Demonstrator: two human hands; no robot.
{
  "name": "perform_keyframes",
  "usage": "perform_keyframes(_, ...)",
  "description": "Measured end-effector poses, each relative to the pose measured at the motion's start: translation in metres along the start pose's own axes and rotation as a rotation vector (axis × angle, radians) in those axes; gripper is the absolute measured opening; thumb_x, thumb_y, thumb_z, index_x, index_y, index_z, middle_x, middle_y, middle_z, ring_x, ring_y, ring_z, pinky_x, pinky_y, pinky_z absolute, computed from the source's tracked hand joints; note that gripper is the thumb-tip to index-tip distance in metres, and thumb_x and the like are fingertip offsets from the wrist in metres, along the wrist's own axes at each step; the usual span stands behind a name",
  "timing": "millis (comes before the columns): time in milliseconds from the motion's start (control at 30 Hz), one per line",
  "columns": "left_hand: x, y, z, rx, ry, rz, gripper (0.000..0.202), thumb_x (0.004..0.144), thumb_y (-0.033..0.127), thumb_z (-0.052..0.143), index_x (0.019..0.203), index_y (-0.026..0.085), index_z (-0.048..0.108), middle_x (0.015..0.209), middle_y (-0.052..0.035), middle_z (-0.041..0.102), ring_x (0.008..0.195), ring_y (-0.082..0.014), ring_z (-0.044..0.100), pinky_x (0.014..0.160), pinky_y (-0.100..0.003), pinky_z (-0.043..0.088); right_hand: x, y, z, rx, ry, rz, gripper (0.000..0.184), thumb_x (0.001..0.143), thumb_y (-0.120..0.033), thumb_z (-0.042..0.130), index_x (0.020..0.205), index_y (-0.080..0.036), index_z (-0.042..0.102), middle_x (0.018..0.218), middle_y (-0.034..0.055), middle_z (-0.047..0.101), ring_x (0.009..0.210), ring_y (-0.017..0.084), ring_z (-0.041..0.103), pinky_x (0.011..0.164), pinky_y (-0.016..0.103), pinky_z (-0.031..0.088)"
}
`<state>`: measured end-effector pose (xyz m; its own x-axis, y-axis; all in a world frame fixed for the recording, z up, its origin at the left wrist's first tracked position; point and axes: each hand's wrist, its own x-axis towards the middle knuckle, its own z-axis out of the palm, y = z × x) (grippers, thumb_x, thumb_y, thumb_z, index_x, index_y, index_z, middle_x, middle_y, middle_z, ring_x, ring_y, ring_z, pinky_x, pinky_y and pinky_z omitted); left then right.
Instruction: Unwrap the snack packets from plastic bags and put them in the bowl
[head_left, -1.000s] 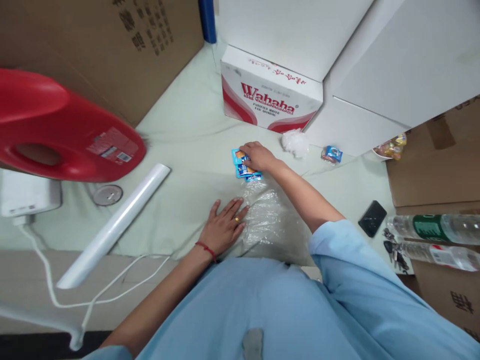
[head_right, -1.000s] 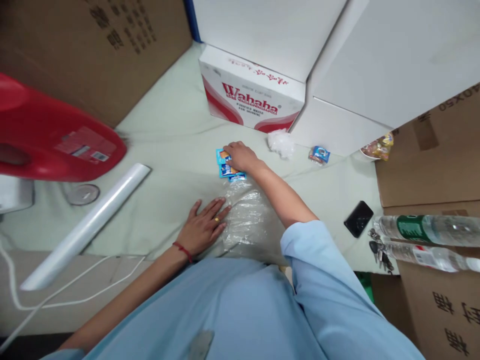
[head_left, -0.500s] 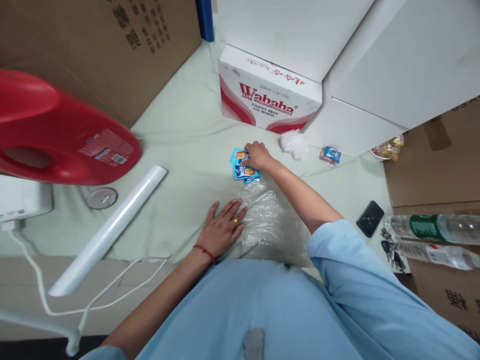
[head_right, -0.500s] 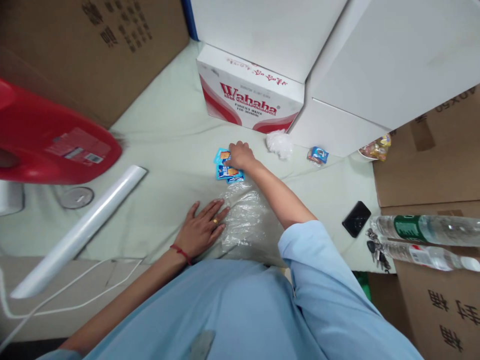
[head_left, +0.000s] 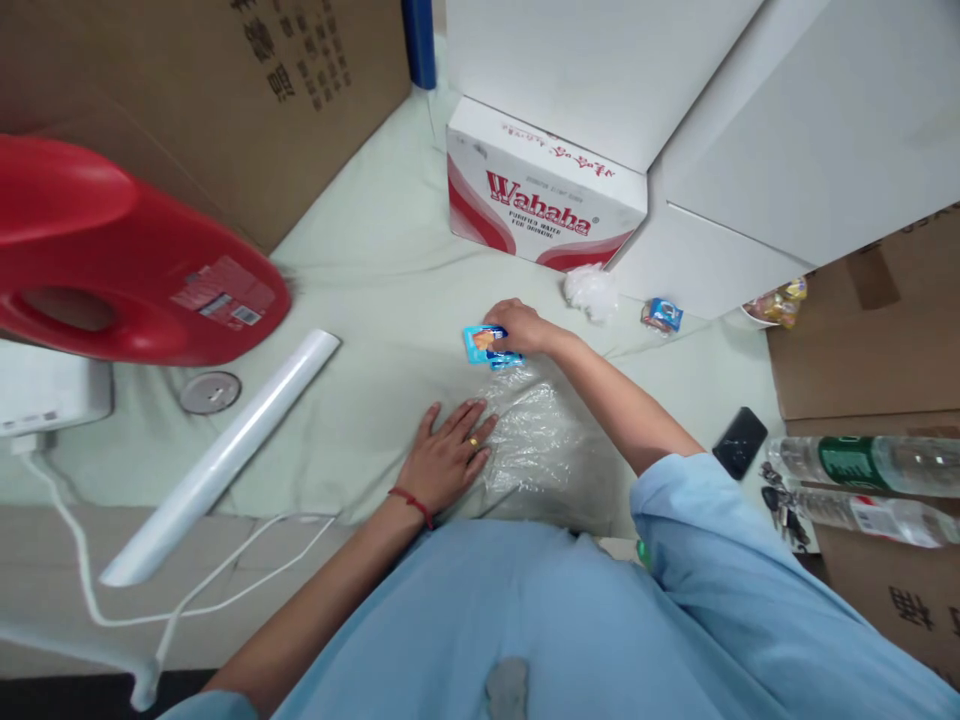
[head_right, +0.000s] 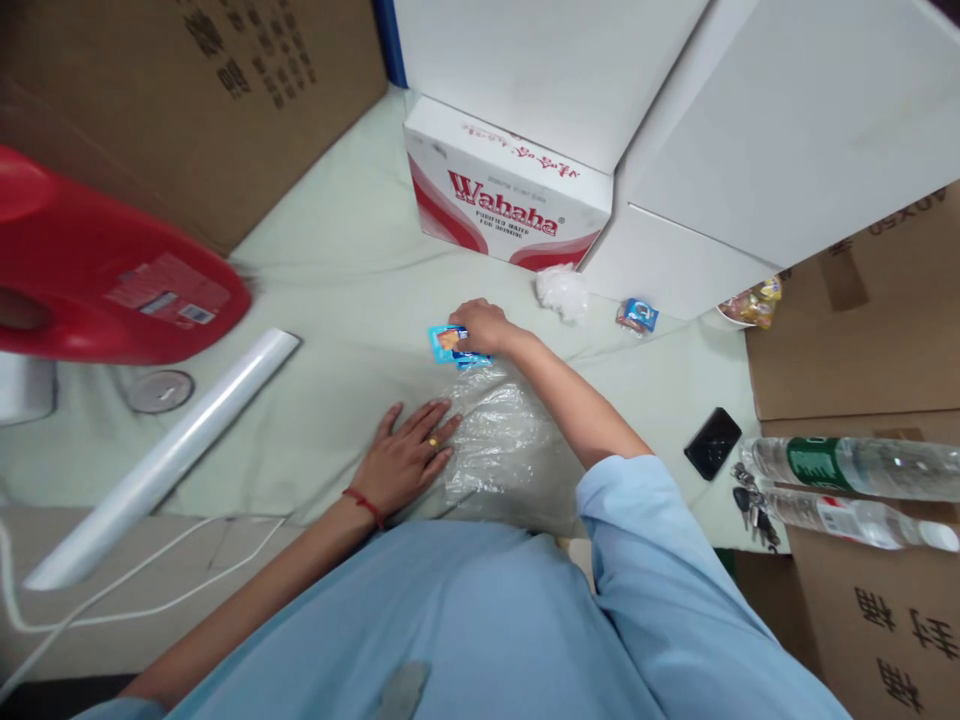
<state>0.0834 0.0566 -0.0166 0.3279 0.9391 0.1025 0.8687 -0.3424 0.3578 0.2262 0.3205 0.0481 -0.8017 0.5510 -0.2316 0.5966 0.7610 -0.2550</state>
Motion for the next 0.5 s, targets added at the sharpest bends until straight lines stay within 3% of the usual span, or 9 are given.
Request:
perform_keyframes(167, 0.000, 0.000, 0.000, 0.006, -0.002, 0.003, 0.049, 0.107, 0.037, 0.045, 0.155, 0.029, 0.053, 0.167, -0.0101, 0.044, 0.153, -0.0297, 0.045, 0.129, -0.064, 0.018, -0.022, -0.023, 0.004, -0.099, 0.113, -0.014, 0.037, 0.091, -0.021, 0.068, 0.128, -0.015, 0.070, 0.135, 0.0161, 0.065, 0.141, 0.034, 0.042, 0.122, 0.053, 0.025)
perform_keyframes(267, 0.000, -0.001, 0.002, 0.000, 0.003, 0.001, 0.049, 0.106, 0.037, 0.047, 0.154, 0.029, 0.054, 0.168, -0.0099, 0.044, 0.154, -0.0296, 0.045, 0.129, -0.064, 0.017, -0.028, -0.024, 0.003, -0.083, 0.072, 0.104, 0.049, 0.088, -0.026, 0.073, 0.134, -0.011, 0.063, 0.131, 0.0197, 0.063, 0.130, 0.035, 0.048, 0.111, 0.049, 0.038)
perform_keyframes(367, 0.000, -0.001, 0.003, -0.001, 0.006, 0.004, 0.049, 0.106, 0.036, 0.047, 0.154, 0.030, 0.053, 0.168, -0.0095, 0.044, 0.154, -0.0293, 0.044, 0.130, -0.063, 0.016, -0.028, -0.021, 0.005, -0.039, 0.043, 0.217, 0.045, 0.084, -0.033, 0.078, 0.122, -0.011, 0.067, 0.120, 0.0188, 0.063, 0.120, 0.036, 0.051, 0.102, 0.046, 0.044)
perform_keyframes(500, -0.001, -0.001, 0.004, 0.000, 0.022, 0.003, 0.048, 0.105, 0.035, 0.048, 0.153, 0.031, 0.055, 0.167, -0.0088, 0.045, 0.153, -0.0289, 0.045, 0.130, -0.062, 0.016, -0.032, -0.015, 0.011, 0.142, 0.065, 0.252, 0.040, 0.081, -0.027, 0.075, 0.119, -0.016, 0.066, 0.113, 0.0110, 0.061, 0.098, 0.026, 0.059, 0.089, 0.036, 0.048)
